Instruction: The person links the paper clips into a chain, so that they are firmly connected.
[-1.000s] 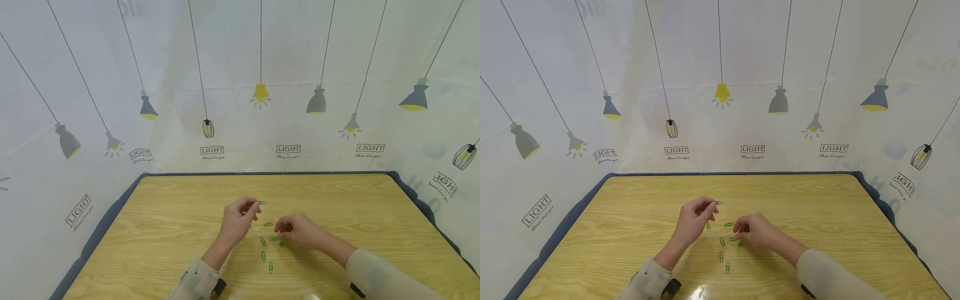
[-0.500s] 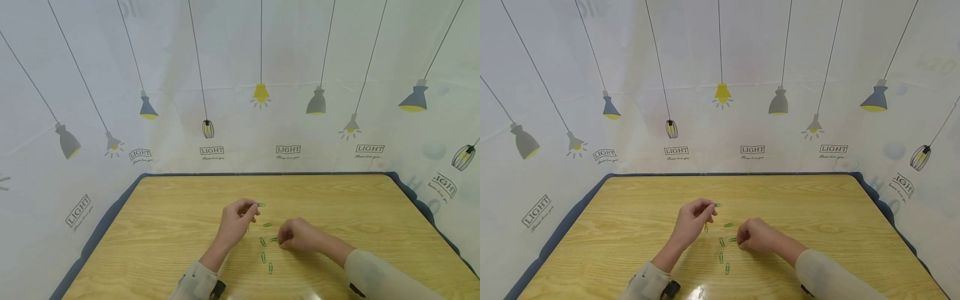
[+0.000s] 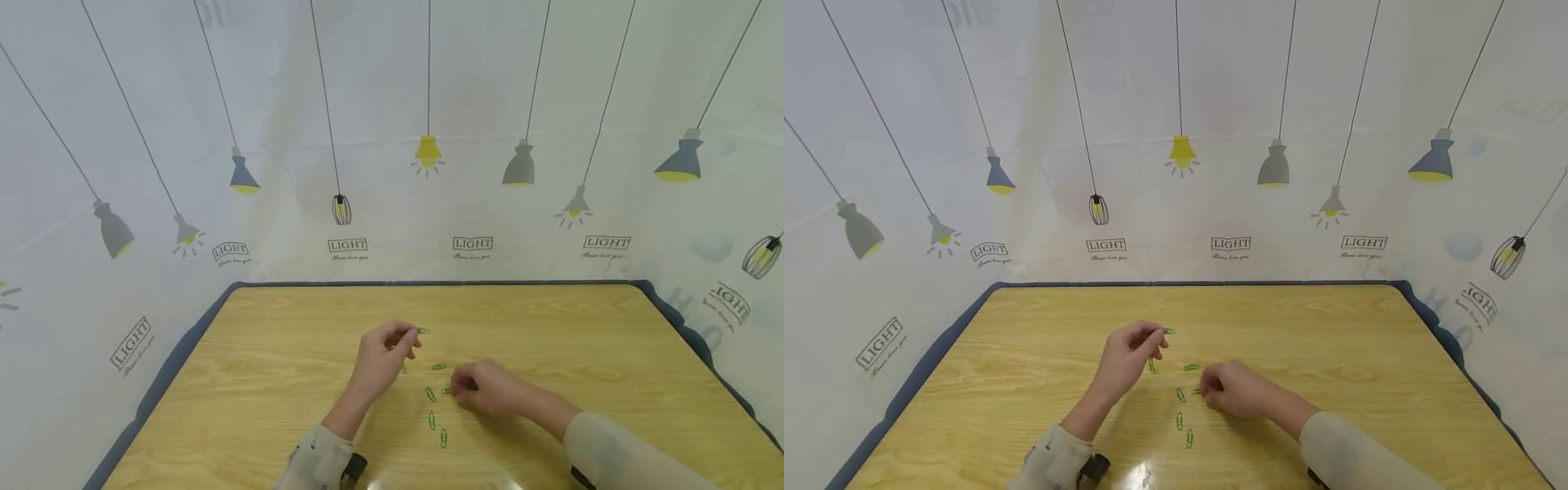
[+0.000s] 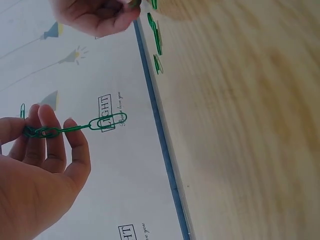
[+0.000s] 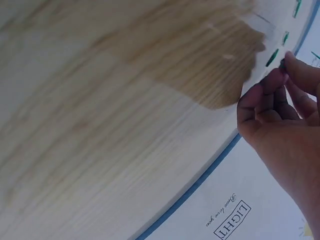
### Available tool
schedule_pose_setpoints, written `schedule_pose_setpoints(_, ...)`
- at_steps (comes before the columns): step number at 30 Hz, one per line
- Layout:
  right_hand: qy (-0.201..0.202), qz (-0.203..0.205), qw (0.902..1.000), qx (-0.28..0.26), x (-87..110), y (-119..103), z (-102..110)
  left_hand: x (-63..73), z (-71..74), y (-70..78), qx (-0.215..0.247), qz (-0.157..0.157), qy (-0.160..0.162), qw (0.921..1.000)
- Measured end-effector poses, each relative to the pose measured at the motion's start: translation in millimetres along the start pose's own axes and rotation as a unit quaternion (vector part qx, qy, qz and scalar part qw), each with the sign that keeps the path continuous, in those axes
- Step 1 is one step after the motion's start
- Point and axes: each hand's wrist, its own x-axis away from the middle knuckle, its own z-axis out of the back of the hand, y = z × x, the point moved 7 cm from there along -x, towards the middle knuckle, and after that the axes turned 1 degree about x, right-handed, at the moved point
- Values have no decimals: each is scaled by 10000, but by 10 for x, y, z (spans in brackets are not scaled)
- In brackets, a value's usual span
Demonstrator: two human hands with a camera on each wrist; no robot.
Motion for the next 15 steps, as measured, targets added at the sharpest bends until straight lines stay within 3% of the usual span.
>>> schedule_pose_setpoints(4,388,135,9991,-143,-44,-89,113,-10,5,2,-5,37,-26,10000)
schedule_pose_setpoints(9,1118,-49,9929,-398,-87,-237,353,-2,-23,18,-13,54,-164,9998)
schedule_pose_setpoints(12,1502,-266,9853,-765,-78,-317,502,5,-42,39,-46,-2,-225,9997)
schedule_pose_setpoints(15,1837,-424,9716,-1429,-56,-387,627,12,-49,68,-85,-56,-215,9997)
